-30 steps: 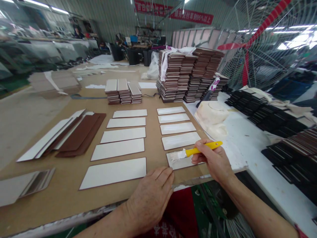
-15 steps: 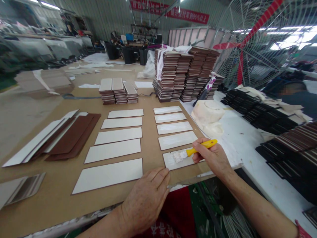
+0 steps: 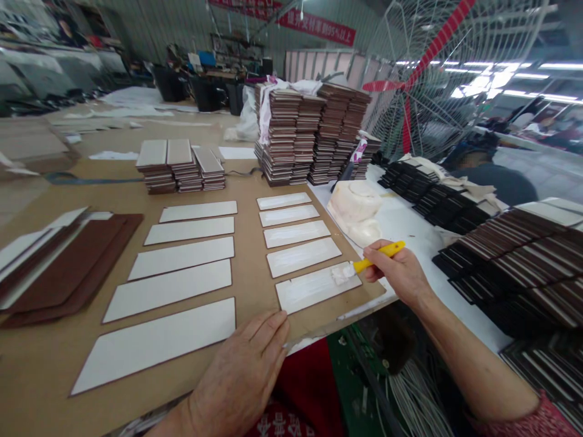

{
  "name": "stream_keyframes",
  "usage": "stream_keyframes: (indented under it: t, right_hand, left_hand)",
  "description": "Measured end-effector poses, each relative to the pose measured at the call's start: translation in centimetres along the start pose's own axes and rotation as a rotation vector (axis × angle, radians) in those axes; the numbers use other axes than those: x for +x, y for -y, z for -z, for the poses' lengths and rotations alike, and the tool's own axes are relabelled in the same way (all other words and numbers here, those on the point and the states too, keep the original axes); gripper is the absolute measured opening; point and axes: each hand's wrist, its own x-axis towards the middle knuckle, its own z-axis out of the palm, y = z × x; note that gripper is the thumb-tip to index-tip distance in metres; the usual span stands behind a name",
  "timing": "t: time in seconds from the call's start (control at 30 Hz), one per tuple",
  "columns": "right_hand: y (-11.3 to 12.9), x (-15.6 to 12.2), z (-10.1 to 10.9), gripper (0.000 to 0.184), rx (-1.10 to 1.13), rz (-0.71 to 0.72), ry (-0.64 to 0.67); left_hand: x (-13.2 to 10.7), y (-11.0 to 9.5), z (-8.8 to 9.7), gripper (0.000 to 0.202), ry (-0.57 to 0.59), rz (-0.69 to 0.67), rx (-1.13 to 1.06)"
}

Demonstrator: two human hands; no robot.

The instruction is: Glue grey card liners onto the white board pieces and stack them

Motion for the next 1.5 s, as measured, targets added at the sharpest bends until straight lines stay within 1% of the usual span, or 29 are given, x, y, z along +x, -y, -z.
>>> stream_keyframes:
  t: [0.13,0.33,0.47,0.53,0.6,0.67,0.7,0.73,0.8,0.87,0.9,1.0,1.07,1.1,1.13,1.2,1.3,1.4,1.5]
  right_hand:
    - [-0.4,0.2,1.2,0.031,-0.016,-0.004,-0.044]
    - [-0.5,0.5,2.3,0.029,-0.028,-0.019,-0.094]
    - [-0.2,0.3,2.6,0.029,0.019,0.021,-0.143]
    - [0.6,0.2,2.3,0.028,0.101,0.040,-0.184]
    - [1.8,0.6,1.6,0.023,0.229,0.034,-0.216]
    - [3.4,1.5,0.4,0.012,0.362,0.004,-0.215]
    - [4.4,2.1,-0.4,0.007,0.402,-0.017,-0.198]
    - [5.5,2.8,-1.3,0.005,0.427,-0.034,-0.167]
    - [8.0,4.1,-3.7,0.005,0.455,-0.045,-0.081]
    - [10.8,5.1,-6.7,0.005,0.492,-0.024,0.019]
    - [12.2,5.6,-8.5,0.004,0.511,-0.007,0.067]
    - [15.7,7.1,-14.4,0.006,0.517,0.056,0.206]
    - [17.2,8.3,-18.7,0.008,0.496,0.112,0.289]
    - [17.7,8.9,-20.7,0.009,0.477,0.127,0.316]
    - [17.9,9.5,-22.7,0.011,0.459,0.132,0.334]
    - [18.0,10.8,-26.4,0.012,0.425,0.132,0.351]
    - [17.4,12.5,-30.9,0.012,0.377,0.130,0.360]
    - [16.7,13.8,-34.0,0.012,0.332,0.129,0.378]
    - [16.3,14.5,-36.0,0.014,0.287,0.134,0.398]
  left_hand:
    - [-0.1,0.0,0.0,0.036,-0.011,-0.011,0.021]
    - [0.1,0.1,0.0,0.034,-0.035,-0.026,0.009]
    - [0.2,0.0,0.2,0.035,-0.024,-0.006,-0.004]
    - [0.3,-0.2,1.1,0.036,-0.016,-0.002,-0.003]
    - [0.3,-0.2,2.6,0.035,-0.044,0.007,-0.001]
    - [0.5,0.7,4.4,0.035,-0.078,0.025,0.005]
    - [0.5,1.6,5.3,0.036,-0.079,0.044,0.009]
    - [0.4,2.9,6.1,0.036,-0.072,0.072,0.013]
    - [-0.2,6.5,7.6,0.037,-0.054,0.177,0.031]
    - [-1.0,11.3,8.4,0.035,-0.002,0.325,0.059]
    - [-1.5,13.9,8.5,0.034,0.036,0.447,0.083]
    - [-2.6,21.3,7.9,0.034,0.047,0.588,0.125]
    - [-3.0,24.8,7.0,0.035,0.053,0.648,0.138]
    - [-3.2,26.0,6.4,0.036,0.056,0.670,0.142]
    - [-3.3,26.8,5.9,0.037,0.058,0.687,0.144]
    - [-3.4,27.6,5.0,0.039,0.060,0.707,0.147]
    - [-3.4,27.6,4.1,0.035,0.057,0.721,0.154]
    - [-3.4,27.3,3.8,0.029,0.046,0.733,0.164]
    - [-3.4,27.2,3.6,0.027,0.032,0.742,0.173]
